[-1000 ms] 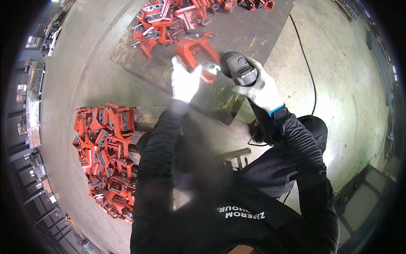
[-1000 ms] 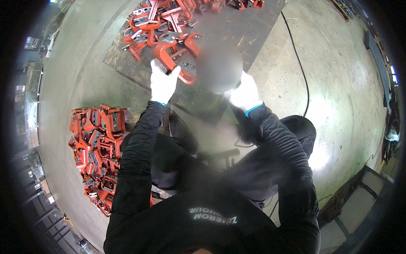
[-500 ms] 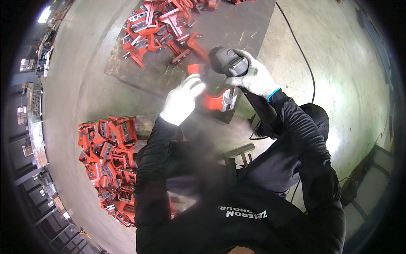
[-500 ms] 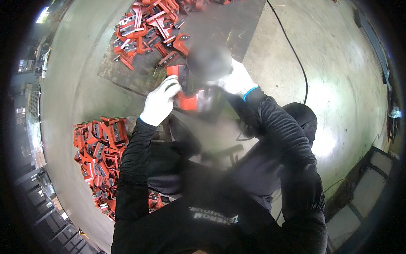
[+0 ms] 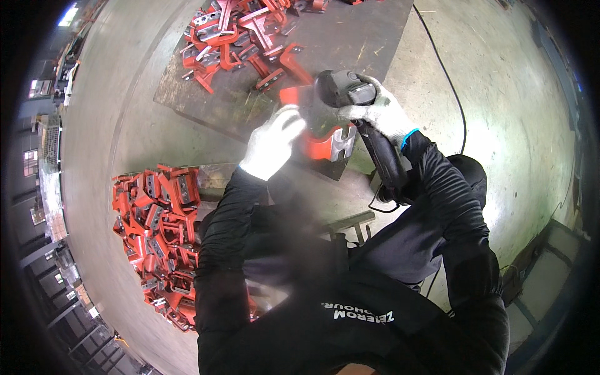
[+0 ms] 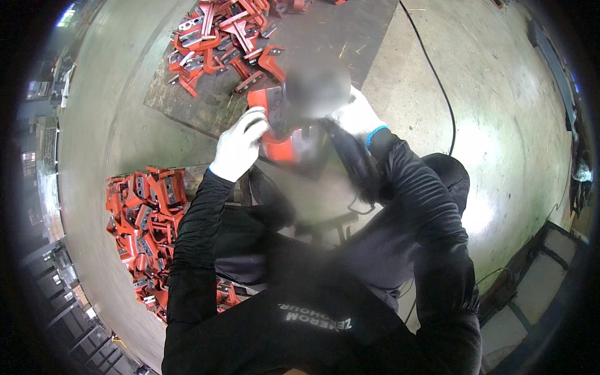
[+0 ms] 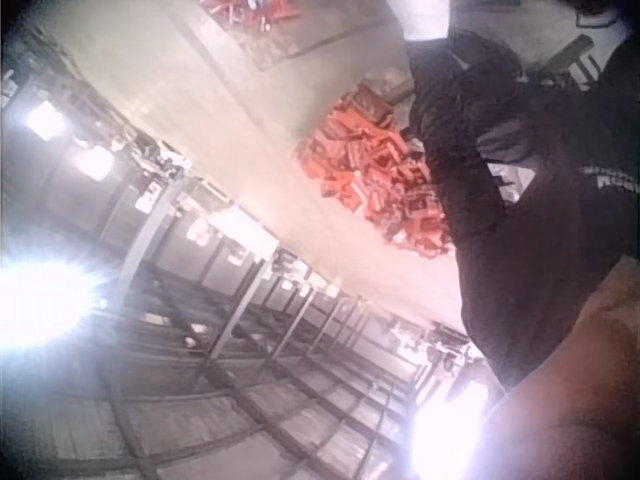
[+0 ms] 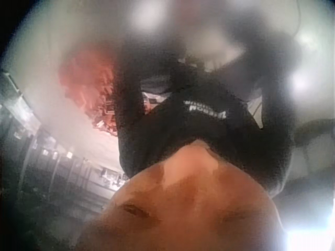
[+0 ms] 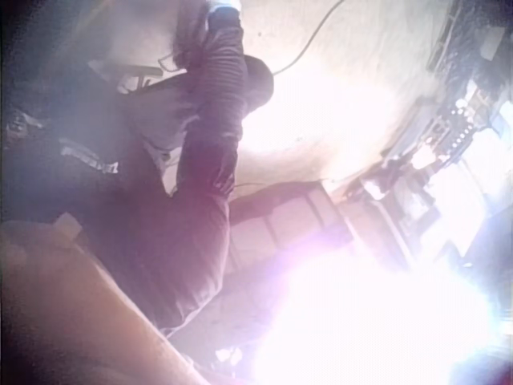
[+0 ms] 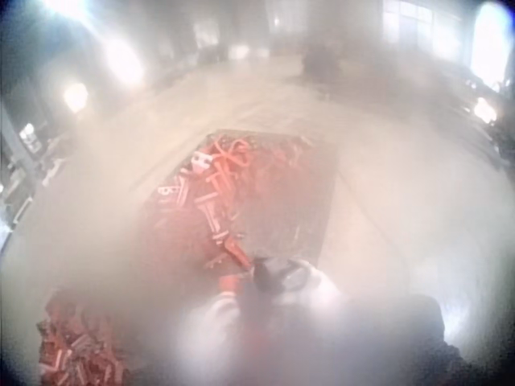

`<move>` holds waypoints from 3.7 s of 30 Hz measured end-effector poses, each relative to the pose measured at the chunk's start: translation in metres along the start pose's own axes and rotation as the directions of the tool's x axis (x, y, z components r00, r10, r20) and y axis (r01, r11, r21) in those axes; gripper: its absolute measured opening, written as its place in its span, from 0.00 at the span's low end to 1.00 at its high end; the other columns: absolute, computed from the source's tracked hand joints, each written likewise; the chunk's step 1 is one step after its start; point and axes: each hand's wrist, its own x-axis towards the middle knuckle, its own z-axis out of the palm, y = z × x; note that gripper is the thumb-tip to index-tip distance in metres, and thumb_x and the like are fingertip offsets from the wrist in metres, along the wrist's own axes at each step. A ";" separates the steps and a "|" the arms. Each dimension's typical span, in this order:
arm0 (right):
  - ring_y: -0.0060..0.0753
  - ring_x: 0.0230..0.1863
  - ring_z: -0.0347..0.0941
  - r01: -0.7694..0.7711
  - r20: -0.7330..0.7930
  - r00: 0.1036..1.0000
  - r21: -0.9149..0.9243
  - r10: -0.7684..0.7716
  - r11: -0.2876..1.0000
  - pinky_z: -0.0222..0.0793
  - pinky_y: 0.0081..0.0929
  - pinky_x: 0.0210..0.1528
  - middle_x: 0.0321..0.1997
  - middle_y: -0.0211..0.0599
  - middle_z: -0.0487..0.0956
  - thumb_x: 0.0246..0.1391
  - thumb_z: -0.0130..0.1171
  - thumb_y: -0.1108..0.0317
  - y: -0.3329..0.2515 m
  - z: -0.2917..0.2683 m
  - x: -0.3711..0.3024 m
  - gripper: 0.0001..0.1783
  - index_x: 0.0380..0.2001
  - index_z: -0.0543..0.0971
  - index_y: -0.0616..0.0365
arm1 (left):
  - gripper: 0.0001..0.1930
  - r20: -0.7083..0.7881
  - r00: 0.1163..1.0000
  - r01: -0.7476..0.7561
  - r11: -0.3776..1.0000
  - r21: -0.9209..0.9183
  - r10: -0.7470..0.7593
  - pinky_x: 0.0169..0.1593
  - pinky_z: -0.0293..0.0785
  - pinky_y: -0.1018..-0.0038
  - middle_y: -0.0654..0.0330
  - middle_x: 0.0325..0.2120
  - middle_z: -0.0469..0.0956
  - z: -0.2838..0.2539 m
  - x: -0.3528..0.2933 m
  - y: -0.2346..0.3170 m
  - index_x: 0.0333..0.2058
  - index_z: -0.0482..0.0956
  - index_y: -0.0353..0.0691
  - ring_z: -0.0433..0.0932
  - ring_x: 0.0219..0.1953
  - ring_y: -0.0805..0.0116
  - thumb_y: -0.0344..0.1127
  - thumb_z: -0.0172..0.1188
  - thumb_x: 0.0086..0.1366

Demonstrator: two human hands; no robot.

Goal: The person uses an angle grinder to smooth the edges of red metal parts. They pick up each part from a pile, grind it, and place it on a work surface, repeating this process throughout the clip.

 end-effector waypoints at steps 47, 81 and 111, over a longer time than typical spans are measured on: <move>0.44 0.50 0.82 0.306 -0.044 0.944 -0.246 -0.326 0.920 0.77 0.36 0.55 0.51 0.44 0.84 0.44 0.80 0.53 0.028 0.011 -0.015 0.40 0.59 0.77 0.55 | 0.27 -0.104 0.759 0.550 0.718 -0.426 -0.643 0.47 0.79 0.71 0.52 0.43 0.84 -0.006 0.032 -0.001 0.57 0.69 0.32 0.83 0.44 0.72 0.25 0.70 0.60; 0.57 0.61 0.75 0.297 0.274 0.951 -0.670 -0.145 0.680 0.72 0.45 0.62 0.61 0.53 0.78 0.40 0.77 0.39 0.030 0.030 -0.020 0.55 0.68 0.67 0.52 | 0.32 -0.159 0.858 0.470 0.872 -0.134 -0.487 0.57 0.77 0.62 0.41 0.53 0.80 0.027 0.029 -0.006 0.60 0.72 0.31 0.80 0.55 0.46 0.32 0.72 0.57; 0.43 0.57 0.79 0.288 0.093 0.958 -0.279 -0.272 0.916 0.73 0.35 0.60 0.59 0.46 0.80 0.41 0.80 0.60 0.035 0.019 -0.010 0.55 0.72 0.63 0.49 | 0.28 -0.013 0.824 0.516 0.758 -0.399 -0.567 0.51 0.78 0.69 0.49 0.45 0.83 0.006 0.031 0.017 0.57 0.71 0.31 0.83 0.45 0.65 0.25 0.68 0.58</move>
